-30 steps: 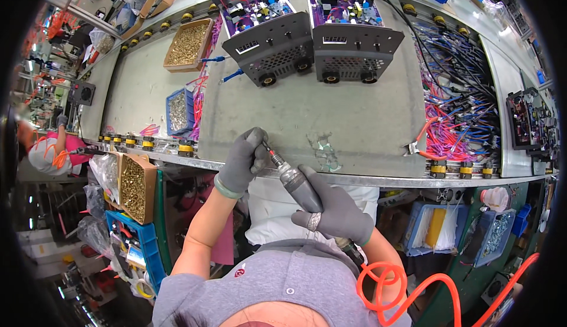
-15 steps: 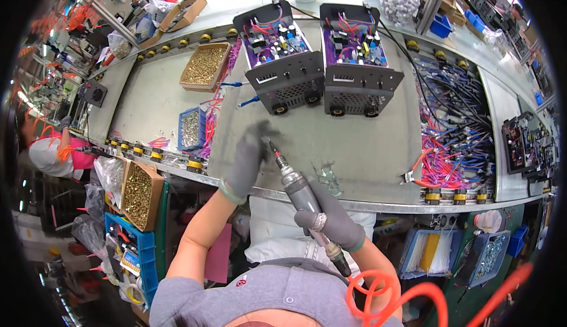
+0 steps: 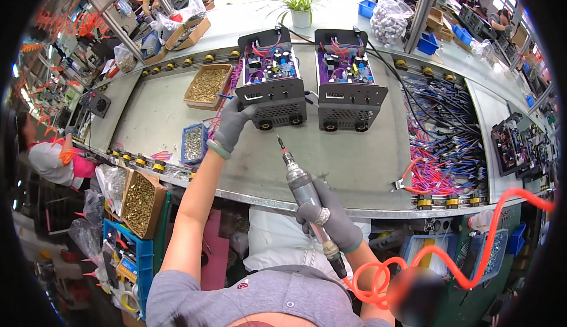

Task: The person assembles electronic devices on a factory workbench. They use a pneumatic screwdriver to fasten screws into the device casing, then connect various colored wires to the internal circuit board. The person also uses pliers to strip wire insulation and secures components within the housing.

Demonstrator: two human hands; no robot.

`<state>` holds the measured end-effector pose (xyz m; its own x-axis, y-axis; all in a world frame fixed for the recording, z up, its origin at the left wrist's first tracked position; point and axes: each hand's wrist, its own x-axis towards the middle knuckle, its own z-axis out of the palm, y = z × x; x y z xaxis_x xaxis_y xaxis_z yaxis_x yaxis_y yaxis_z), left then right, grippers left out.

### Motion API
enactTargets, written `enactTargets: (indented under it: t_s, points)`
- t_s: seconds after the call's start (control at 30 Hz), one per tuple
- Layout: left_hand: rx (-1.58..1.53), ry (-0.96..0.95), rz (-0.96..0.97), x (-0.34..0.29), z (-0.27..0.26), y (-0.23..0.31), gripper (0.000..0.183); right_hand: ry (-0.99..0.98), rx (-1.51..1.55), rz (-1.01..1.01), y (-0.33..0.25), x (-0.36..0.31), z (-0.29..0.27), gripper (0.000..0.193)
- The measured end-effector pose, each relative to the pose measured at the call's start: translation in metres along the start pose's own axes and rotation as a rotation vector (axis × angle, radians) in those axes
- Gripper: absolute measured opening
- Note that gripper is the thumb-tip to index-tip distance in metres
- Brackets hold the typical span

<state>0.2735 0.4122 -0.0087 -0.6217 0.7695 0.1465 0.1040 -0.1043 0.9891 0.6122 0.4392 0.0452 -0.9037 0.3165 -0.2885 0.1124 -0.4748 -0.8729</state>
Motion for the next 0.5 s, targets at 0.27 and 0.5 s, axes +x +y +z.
enactTargets:
  t_s: [0.27,0.5]
  points:
    - [-0.593,-0.110,-0.149,-0.034,0.004,-0.010,0.034,0.035,-0.053,-0.008,0.000,0.017,0.007,0.075]
    - [0.040,0.111,-0.006,-0.019,0.029,-0.002,0.029,0.007,-0.105,-0.014,-0.011,0.057,0.022,0.050]
